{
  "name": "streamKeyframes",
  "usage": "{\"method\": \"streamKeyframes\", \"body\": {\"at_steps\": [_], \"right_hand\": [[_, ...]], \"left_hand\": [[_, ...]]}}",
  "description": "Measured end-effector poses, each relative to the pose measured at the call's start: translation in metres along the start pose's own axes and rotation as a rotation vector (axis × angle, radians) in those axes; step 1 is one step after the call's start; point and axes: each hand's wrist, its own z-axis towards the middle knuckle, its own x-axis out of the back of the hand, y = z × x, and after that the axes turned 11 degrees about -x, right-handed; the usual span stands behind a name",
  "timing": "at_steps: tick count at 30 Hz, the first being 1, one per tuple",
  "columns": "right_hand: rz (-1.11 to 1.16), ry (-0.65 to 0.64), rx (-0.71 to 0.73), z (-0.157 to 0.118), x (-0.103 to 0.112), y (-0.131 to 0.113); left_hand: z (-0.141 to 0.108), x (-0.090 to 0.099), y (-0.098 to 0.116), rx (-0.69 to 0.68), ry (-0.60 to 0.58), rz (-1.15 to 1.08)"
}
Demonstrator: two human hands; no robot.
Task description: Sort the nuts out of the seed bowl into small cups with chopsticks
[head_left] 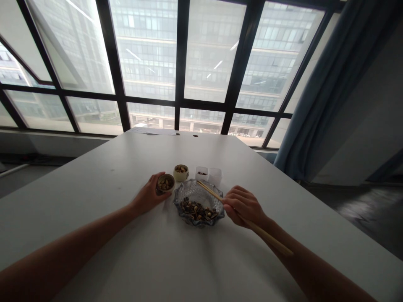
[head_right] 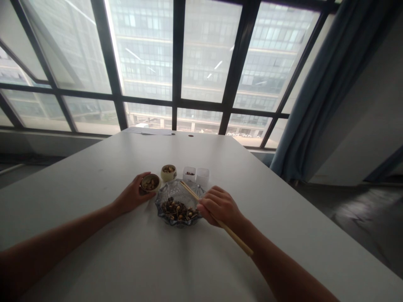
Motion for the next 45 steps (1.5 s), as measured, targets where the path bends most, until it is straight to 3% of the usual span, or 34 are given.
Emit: {"method": "streamKeyframes", "body": {"at_steps": [2, 5, 10, 14, 19, 24, 29, 32, 38, 45], "right_hand": [[-0.075, -0.029, 0.059, 0.001, 0.003, 0.000], [-0.081, -0.007, 0.009, 0.001, 0.000, 0.004], [0.020, 0.292, -0.265, -0.002, -0.016, 0.018], [-0.041, 0.378, -0.420, 0.003, -0.029, 0.033], [-0.024, 0.304, -0.456, 0.009, -0.031, 0.040], [0.145, 0.341, -0.470, 0.004, -0.018, 0.027], [0.173, 0.094, -0.468, 0.001, -0.021, 0.006], [0.157, 0.009, -0.461, 0.001, -0.027, -0.002], [0.194, -0.007, -0.461, 0.001, -0.029, -0.007], [0.138, -0.050, -0.343, 0.001, -0.031, -0.008]], "left_hand": [[0.000, 0.000, 0.000, 0.000, 0.011, -0.003], [0.000, -0.001, -0.001, -0.005, 0.019, -0.004], [0.000, -0.002, -0.003, -0.018, 0.021, 0.017], [0.001, -0.002, -0.004, -0.018, 0.007, 0.032], [0.000, -0.003, -0.006, -0.024, 0.003, 0.033], [0.000, -0.003, -0.005, -0.018, 0.003, 0.025], [0.001, -0.002, -0.004, -0.016, 0.002, 0.023], [0.001, -0.002, -0.004, -0.013, -0.004, 0.013], [0.001, -0.001, -0.003, -0.001, -0.009, 0.016], [0.000, -0.002, -0.003, -0.005, -0.010, 0.013]]}}
